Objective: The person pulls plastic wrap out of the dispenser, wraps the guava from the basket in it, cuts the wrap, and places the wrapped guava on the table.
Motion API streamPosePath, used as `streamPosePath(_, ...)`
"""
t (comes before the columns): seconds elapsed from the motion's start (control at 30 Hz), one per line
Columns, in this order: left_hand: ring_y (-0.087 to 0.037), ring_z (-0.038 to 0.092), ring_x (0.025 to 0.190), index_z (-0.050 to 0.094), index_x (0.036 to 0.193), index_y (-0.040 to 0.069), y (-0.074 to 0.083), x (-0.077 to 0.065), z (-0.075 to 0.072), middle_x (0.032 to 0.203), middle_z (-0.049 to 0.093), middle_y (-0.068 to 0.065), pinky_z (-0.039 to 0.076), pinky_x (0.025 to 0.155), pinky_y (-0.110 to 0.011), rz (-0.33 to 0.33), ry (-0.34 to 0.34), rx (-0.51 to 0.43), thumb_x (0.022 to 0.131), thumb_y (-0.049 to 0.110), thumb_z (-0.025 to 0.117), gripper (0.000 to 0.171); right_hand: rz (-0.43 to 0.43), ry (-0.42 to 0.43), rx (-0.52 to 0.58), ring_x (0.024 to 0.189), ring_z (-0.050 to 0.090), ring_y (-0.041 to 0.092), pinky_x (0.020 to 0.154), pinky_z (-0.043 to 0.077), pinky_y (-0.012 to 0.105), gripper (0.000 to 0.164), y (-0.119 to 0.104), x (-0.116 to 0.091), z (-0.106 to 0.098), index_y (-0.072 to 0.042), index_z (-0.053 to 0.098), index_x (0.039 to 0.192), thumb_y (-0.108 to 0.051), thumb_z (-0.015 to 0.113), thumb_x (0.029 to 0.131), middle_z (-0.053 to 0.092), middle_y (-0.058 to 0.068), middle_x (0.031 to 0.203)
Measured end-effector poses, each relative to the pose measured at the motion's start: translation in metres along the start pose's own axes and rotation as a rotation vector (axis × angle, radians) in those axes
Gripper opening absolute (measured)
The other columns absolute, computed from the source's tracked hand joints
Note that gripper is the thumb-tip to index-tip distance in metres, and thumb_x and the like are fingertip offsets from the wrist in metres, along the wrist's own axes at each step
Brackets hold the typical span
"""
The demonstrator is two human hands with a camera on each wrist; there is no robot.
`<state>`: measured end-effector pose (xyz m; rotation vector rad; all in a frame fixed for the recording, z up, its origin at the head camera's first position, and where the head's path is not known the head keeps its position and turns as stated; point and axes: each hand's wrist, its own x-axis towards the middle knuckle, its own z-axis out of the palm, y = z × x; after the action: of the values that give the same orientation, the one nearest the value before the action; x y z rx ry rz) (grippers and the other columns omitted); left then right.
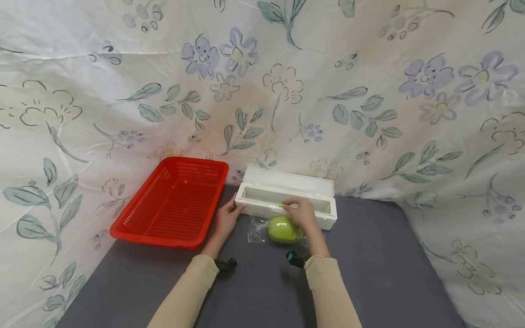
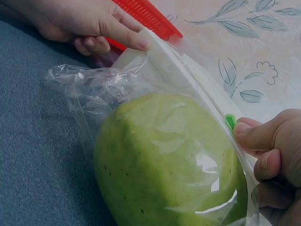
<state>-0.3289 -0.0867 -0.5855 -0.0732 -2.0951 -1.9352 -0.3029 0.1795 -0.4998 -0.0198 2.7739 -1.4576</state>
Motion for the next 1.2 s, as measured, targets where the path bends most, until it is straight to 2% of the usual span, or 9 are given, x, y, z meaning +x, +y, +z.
streamPosePath(0.4, -0.031, 0.048, 0.147, 0.053, 0.153, 0.005, 0.001, -0.002, 0.003, 0.155, 0.052, -0.019, 0.042, 0.116, -0.050, 0.013, -0.019, -0.007, 0.096, 0.013, 0.080, 0.064, -0.017, 0.032, -0.012, 0.045, 0.039, 0.012, 0.046, 0.041, 0.030, 0.022, 0.014, -0.003, -0.008, -0.008, 0.081, 0.119, -0.022, 0.071, 0.104, 0.079, 0.017, 0.104)
streamPosePath(0.53, -0.031, 0.048, 0.146, 0.054, 0.153, 0.005, 0.001, -0.002, 0.004, 0.155, 0.051, -0.021, 0.042, 0.117, -0.050, 0.006, -0.016, -0.006, 0.095, 0.013, 0.081, 0.064, -0.045, 0.061, -0.081, 0.073, 0.062, 0.024, 0.064, 0.050, 0.038, 0.022, 0.016, -0.007, -0.012, -0.007, 0.080, 0.118, -0.020, 0.070, 0.104, 0.076, 0.019, 0.119)
streamPosePath(0.63, -0.029, 0.048, 0.147, 0.053, 0.153, 0.006, 0.002, -0.003, 0.003, 0.155, 0.051, -0.021, 0.041, 0.118, -0.049, -0.009, -0.011, -0.003, 0.094, 0.014, 0.082, 0.065, -0.050, 0.081, -0.104, 0.097, 0.066, 0.033, 0.074, 0.052, 0.043, 0.022, 0.019, -0.010, -0.016, -0.005, 0.080, 0.118, -0.019, 0.069, 0.105, 0.073, 0.021, 0.126)
streamPosePath(0.7, -0.030, 0.048, 0.146, 0.053, 0.153, 0.005, 0.001, -0.002, 0.002, 0.154, 0.051, -0.021, 0.041, 0.118, -0.049, -0.006, -0.006, -0.005, 0.094, 0.013, 0.082, 0.066, -0.044, 0.085, -0.094, 0.088, 0.068, 0.027, 0.071, 0.052, 0.040, 0.023, 0.022, -0.012, -0.020, -0.004, 0.079, 0.119, -0.018, 0.069, 0.105, 0.073, 0.022, 0.126)
streamPosePath(0.77, -0.030, 0.048, 0.146, 0.053, 0.152, 0.002, 0.001, -0.002, 0.001, 0.154, 0.052, -0.021, 0.041, 0.117, -0.049, 0.004, -0.001, -0.005, 0.094, 0.012, 0.082, 0.066, -0.018, 0.086, -0.063, 0.065, 0.057, 0.019, 0.058, 0.047, 0.035, 0.023, 0.026, -0.013, -0.023, -0.004, 0.079, 0.120, -0.019, 0.069, 0.105, 0.073, 0.023, 0.126)
streamPosePath(0.83, -0.031, 0.049, 0.146, 0.053, 0.152, 0.001, 0.000, -0.001, -0.001, 0.154, 0.052, -0.021, 0.042, 0.116, -0.050, 0.016, 0.003, -0.004, 0.094, 0.012, 0.082, 0.066, -0.007, 0.087, -0.038, 0.053, 0.046, 0.009, 0.051, 0.043, 0.031, 0.024, 0.030, -0.014, -0.028, -0.004, 0.079, 0.121, -0.020, 0.069, 0.105, 0.073, 0.024, 0.124)
streamPosePath(0.93, -0.032, 0.050, 0.145, 0.053, 0.152, 0.000, 0.000, 0.000, -0.002, 0.154, 0.053, -0.020, 0.043, 0.115, -0.051, 0.025, 0.001, -0.002, 0.094, 0.012, 0.082, 0.065, 0.004, 0.098, -0.028, 0.045, 0.046, 0.011, 0.048, 0.046, 0.032, 0.025, 0.035, -0.017, -0.033, -0.006, 0.078, 0.122, -0.021, 0.069, 0.105, 0.074, 0.023, 0.121)
streamPosePath(1.07, -0.030, 0.049, 0.146, 0.053, 0.153, 0.002, -0.001, -0.001, -0.001, 0.155, 0.053, -0.017, 0.043, 0.116, -0.050, 0.022, -0.011, -0.002, 0.095, 0.014, 0.082, 0.066, 0.020, 0.119, -0.034, 0.042, 0.046, 0.013, 0.046, 0.044, 0.032, 0.025, 0.046, -0.022, -0.043, -0.007, 0.078, 0.123, -0.021, 0.069, 0.105, 0.075, 0.021, 0.090)
streamPosePath(1.2, -0.029, 0.050, 0.146, 0.053, 0.152, 0.003, -0.001, -0.002, 0.001, 0.154, 0.053, -0.017, 0.043, 0.116, -0.050, 0.025, 0.002, -0.006, 0.094, 0.014, 0.082, 0.066, 0.024, 0.107, -0.020, 0.039, 0.043, 0.012, 0.044, 0.043, 0.031, 0.028, 0.056, -0.025, -0.052, -0.005, 0.076, 0.127, -0.023, 0.069, 0.106, 0.063, 0.018, 0.062)
